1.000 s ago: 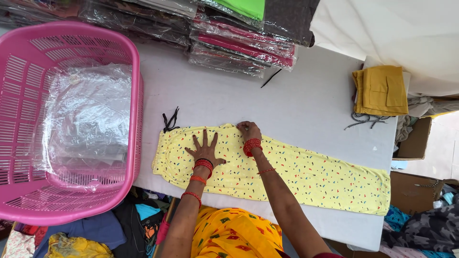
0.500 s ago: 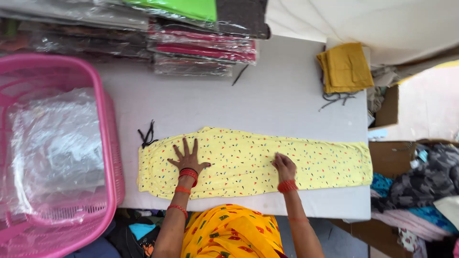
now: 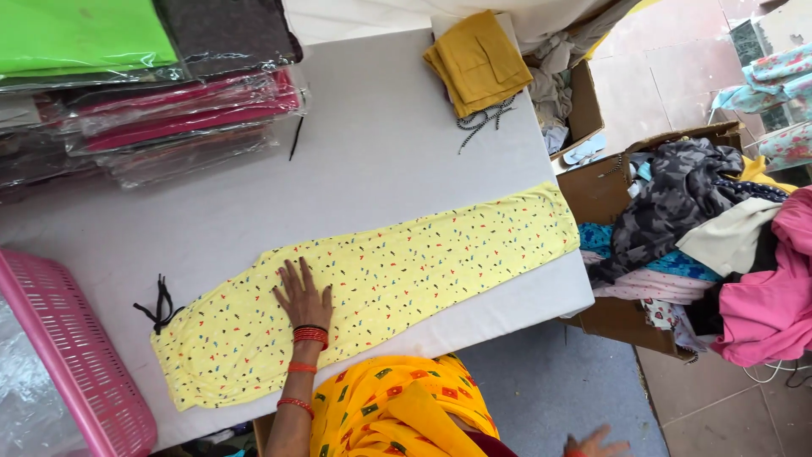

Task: The person folds a yellow patterned cloth on a white table. They smooth the fabric, fold it lengthwise multiple times, and then fold it into a compact square.

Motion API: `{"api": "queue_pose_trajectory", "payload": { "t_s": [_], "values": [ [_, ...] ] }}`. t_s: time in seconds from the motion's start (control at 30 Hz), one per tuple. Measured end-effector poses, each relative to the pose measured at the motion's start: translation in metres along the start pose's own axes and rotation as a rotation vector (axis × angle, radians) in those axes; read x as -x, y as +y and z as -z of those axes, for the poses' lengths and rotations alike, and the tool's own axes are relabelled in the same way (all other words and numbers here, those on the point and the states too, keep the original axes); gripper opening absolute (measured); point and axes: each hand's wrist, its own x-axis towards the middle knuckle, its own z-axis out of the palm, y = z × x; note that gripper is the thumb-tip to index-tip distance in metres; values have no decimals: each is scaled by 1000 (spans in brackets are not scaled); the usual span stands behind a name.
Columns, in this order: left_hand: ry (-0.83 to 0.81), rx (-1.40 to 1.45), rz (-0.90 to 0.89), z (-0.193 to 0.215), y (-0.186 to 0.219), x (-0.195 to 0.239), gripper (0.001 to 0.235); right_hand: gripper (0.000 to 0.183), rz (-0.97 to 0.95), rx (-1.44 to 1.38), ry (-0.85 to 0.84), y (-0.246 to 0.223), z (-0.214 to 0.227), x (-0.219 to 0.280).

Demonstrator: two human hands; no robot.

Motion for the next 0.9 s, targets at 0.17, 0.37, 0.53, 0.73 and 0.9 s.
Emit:
{"api": "queue_pose_trajectory", "payload": {
  "t_s": [0.17,0.37,0.53,0.73,0.9],
  "values": [
    [-13,20,-282,-63,96,18,86,90,528,3,285,-218,164,-30],
    [-115,-120,-377,-73,150,29,73,81,1340,-487,18,-347,301,58],
    [-152,-251,-328,-78,153,28,69,68,1726,-705,-111,-401,355,77],
    [-84,-329,-136,-83,165,27,66,77,1908,-210,15,-455,373,-12],
    [160,-150,17,-90,163,25,66,72,1397,-210,188,-480,365,-169]
  ]
}}
